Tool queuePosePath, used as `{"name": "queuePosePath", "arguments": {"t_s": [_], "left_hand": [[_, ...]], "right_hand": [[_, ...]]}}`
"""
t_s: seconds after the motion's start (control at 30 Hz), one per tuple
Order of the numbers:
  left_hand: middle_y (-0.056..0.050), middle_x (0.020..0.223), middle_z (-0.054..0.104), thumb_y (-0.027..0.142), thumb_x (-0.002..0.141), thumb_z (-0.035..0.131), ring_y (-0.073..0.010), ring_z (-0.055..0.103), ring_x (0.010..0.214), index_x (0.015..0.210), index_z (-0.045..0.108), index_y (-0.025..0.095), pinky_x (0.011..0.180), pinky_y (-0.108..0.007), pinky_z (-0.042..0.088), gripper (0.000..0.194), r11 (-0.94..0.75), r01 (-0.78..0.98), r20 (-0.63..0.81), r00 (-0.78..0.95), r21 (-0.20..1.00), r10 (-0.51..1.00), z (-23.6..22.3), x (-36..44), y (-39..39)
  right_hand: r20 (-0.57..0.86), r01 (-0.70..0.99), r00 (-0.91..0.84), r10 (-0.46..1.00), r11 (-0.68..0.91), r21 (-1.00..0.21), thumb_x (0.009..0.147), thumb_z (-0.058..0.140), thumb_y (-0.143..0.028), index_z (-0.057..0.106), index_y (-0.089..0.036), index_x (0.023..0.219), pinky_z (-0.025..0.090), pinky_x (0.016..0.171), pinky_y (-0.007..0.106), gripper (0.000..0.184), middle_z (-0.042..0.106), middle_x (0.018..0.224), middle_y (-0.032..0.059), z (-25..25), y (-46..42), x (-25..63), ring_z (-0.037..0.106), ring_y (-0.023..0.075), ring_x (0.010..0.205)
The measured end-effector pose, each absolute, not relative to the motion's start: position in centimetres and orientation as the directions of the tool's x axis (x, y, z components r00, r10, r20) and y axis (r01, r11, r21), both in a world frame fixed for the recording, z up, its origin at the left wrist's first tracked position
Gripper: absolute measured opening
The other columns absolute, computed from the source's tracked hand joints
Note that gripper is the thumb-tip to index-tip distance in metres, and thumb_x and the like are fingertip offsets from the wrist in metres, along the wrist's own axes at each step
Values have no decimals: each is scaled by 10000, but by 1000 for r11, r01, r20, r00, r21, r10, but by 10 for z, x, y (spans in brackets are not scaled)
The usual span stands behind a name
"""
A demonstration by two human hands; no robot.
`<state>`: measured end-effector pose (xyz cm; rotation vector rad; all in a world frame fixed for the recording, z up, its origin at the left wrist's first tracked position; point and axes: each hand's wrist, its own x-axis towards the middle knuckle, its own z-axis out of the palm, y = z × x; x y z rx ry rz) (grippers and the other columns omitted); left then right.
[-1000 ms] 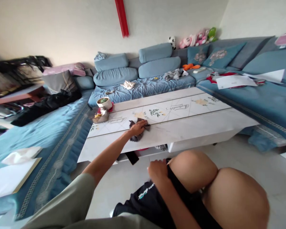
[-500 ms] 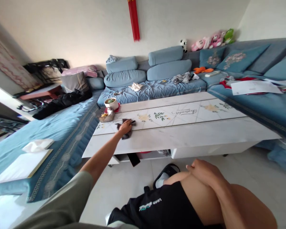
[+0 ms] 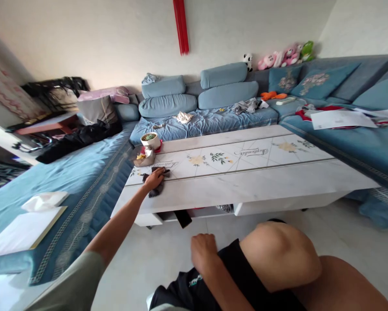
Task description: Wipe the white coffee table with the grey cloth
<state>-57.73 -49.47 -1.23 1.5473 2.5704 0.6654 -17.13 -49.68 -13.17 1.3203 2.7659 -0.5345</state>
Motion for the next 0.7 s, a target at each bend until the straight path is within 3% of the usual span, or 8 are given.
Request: {"name": "queuePosePath", "arguments": {"t_s": [0.07,0.13,0.2,0.27,0.33,0.53,0.7], "left_hand": [[-179,1740,545,198,1014,521,-353,462,1661,1611,637,116,1408,-579,331,614,419,817,158,-510,396,845,-13,-576,-469],[-162,1760,525,209,1028,527,-326,444,1676,1622,630,129,1414,-535,332,608,368,840,154,-457,399,876,-19,-554,-442],[-99,1771,524,223,1025,564,-274,454,1672,1628,639,186,1413,-452,348,609,258,879,145,-339,400,929,-28,-527,-430],[-30,1774,525,227,1009,600,-233,464,1665,1648,629,256,1411,-397,348,640,108,910,135,-175,401,975,-35,-513,-436],[-10,1779,517,228,1007,597,-231,468,1663,1669,607,286,1416,-402,344,665,14,915,134,-74,404,988,-37,-522,-456],[-68,1751,554,233,1037,530,-287,472,1663,1622,649,221,1411,-490,365,597,320,870,118,-387,376,914,-20,-591,-459],[-88,1775,517,253,1048,539,-285,446,1679,1640,628,179,1429,-471,333,603,254,889,139,-326,381,935,-31,-545,-412]], "right_hand": [[-268,722,-690,672,620,-306,1014,809,-480,792,-167,1070,604,998,445,319,787,1052,88,-143,-512,-220,749,242,1010],[-317,717,-697,643,625,-308,1038,774,-366,803,-142,1155,599,1029,463,254,795,1183,136,-154,-518,-259,754,269,1101],[-327,741,-671,665,601,-298,1048,737,-330,752,-98,1388,561,1111,522,412,723,1430,229,-165,-517,-287,705,341,1296],[-323,770,-637,700,566,-294,1033,740,-358,601,-40,1600,475,1220,587,664,560,1634,310,-178,-512,-302,569,423,1500],[-319,785,-618,719,538,-307,1006,763,-389,507,2,1670,383,1297,616,812,444,1712,345,-191,-505,-309,442,466,1606],[-237,746,-643,728,527,-406,970,773,-415,623,-40,1595,356,1311,585,745,565,1637,297,-226,-485,-321,474,467,1565],[-159,674,-697,699,564,-477,1035,631,-308,679,-170,1584,240,1398,590,568,635,1614,173,-251,-492,-340,467,406,1605]]}}
